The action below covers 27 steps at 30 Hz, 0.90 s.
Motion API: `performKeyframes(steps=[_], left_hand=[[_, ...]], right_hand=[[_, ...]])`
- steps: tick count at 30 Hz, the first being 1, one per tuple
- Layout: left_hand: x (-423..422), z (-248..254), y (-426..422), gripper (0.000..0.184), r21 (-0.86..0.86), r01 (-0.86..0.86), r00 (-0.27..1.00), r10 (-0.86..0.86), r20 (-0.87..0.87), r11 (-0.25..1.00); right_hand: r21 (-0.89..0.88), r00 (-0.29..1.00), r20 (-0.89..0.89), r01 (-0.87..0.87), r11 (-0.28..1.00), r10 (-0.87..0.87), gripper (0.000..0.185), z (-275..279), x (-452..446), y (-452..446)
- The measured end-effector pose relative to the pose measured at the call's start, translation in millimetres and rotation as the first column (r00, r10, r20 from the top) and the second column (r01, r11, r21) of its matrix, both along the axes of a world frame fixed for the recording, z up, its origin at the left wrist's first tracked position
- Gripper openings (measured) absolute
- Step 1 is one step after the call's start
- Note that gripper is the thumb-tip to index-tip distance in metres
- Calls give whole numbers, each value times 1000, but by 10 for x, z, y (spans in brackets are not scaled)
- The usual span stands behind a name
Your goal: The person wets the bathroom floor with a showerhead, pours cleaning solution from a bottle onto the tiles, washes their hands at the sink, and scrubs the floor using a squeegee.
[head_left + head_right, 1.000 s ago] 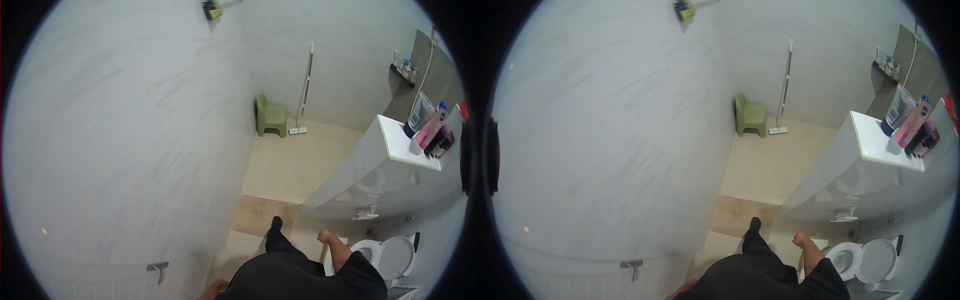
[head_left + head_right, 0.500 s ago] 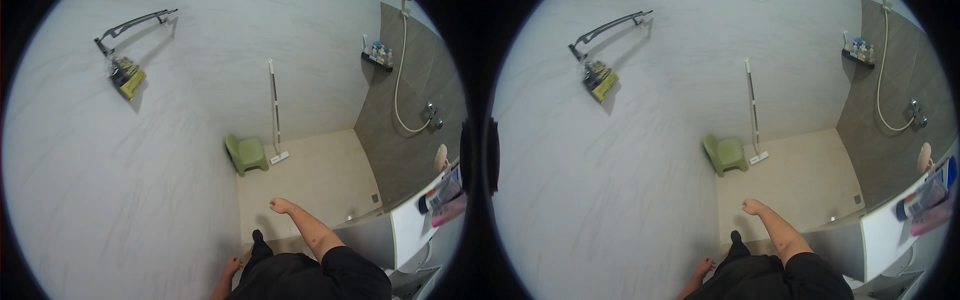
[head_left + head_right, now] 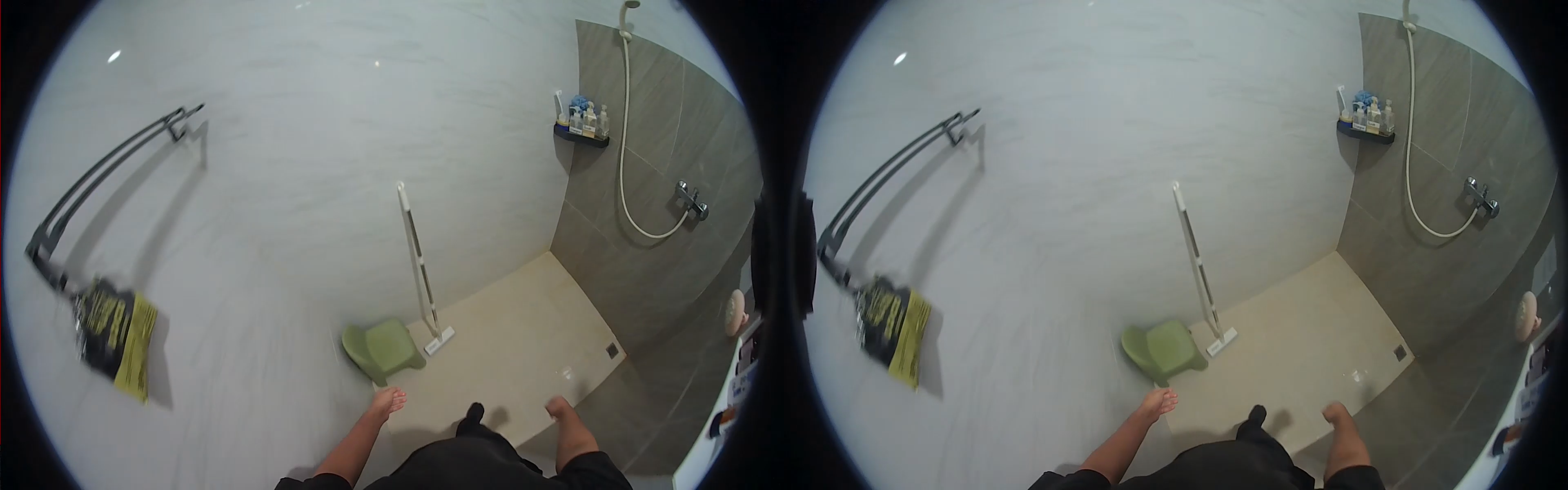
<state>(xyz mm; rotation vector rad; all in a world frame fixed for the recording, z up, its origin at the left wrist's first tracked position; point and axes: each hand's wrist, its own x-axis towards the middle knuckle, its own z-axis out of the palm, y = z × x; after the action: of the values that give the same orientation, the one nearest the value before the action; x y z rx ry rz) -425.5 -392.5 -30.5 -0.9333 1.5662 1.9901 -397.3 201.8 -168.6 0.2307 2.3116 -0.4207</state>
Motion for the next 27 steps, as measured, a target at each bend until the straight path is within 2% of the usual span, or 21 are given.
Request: performKeyframes(steps=[1, 3, 4, 5, 6, 8, 9, 10, 12, 13, 14, 15, 16, 17, 18, 20, 22, 23, 25, 26, 27], left_hand=[[-423, 118, 4, 23, -9, 16, 1000, -16, -16, 1000], [-1100, 296, 124, 19, -32, 66, 982, -70, -174, 997], [-1436, 368, 229, 17, -23, 11, 988, -14, -151, 1000], [-1746, 432, 324, 16, -20, -45, 992, 42, -122, 999], [-2060, 526, 370, 16, -42, -31, 995, 26, -101, 999], [-2418, 613, 469, 15, 85, -94, 967, 111, -231, 992], [-2704, 624, 595, 15, 174, -106, 937, 157, -311, 979], [-3019, 632, 636, 16, 111, -88, 932, 121, -341, 990], [-3677, 590, 454, 21, -26, -3, 893, -9, -450, 1000], [-3997, 567, 327, 25, -107, 66, 850, -112, -515, 992], [-4313, 655, 345, 28, -237, -40, 860, -87, -502, 971], [-4612, 735, 325, 36, -346, -70, 877, -107, -468, 935], [-4913, 661, 256, 50, -421, -76, 873, -144, -466, 904], [-5074, 655, 275, 57, -498, -104, 871, -163, -464, 861], [-5286, 711, 335, 64, -569, -133, 860, -192, -474, 812], [-5646, 543, 316, 68, -637, -82, 888, -234, -397, 767], [-5733, 660, 424, 54, -506, 29, 854, -284, -435, 862], [-5829, 614, 461, 54, -485, 52, 855, -290, -431, 873], [-5934, 479, 349, 36, -604, 86, 782, -429, -452, 793], [-5881, 473, 325, 36, -592, 98, 787, -426, -446, 800], [-5845, 415, 364, 31, -610, 140, 692, -518, -503, 780]], right_hand=[[36, 973, 90, 212, 977, -214, 20, 76, 36, 29], [173, 760, 159, 607, 776, -630, 23, 321, 121, 47], [213, 683, 176, 677, 705, -709, 22, 241, 120, 114], [192, 684, 209, 672, 715, -699, 21, 137, 37, 160], [162, 714, 250, 635, 755, -654, 21, 67, -22, 162], [46, 814, 301, 507, 860, -496, 21, -332, -92, 266], [-19, 845, 269, 485, 874, -463, 21, -440, -229, 264], [-91, 857, 208, 497, 863, -472, 22, -476, -366, 227], [-243, 820, -10, 553, 797, -572, 22, 3, -804, -65], [-310, 892, -65, 408, 859, -447, 28, 82, -1007, -86], [-226, 850, -242, 420, 879, -468, 29, 130, -1192, -240], [-171, 875, -308, 335, 927, -373, 30, 271, -1375, -329], [-187, 865, -214, 420, 888, -455, 39, 574, -1541, -460], [-252, 801, -280, 470, 846, -528, 38, 622, -1616, -541], [-238, 769, -299, 513, 825, -565, 38, 917, -1714, -685], [-315, 611, -341, 642, 699, -714, 36, 1217, -1733, -954], [-367, 525, -334, 692, 621, -783, 32, 1289, -1651, -1190], [-383, 538, -279, 697, 606, -795, 33, 1334, -1601, -1308], [-394, 563, -180, 710, 584, -806, 34, 1402, -1522, -1643], [-389, 567, -133, 725, 569, -813, 36, 1451, -1534, -1866], [-361, 564, -132, 738, 570, -815, 36, 1546, -1724, -2145]])
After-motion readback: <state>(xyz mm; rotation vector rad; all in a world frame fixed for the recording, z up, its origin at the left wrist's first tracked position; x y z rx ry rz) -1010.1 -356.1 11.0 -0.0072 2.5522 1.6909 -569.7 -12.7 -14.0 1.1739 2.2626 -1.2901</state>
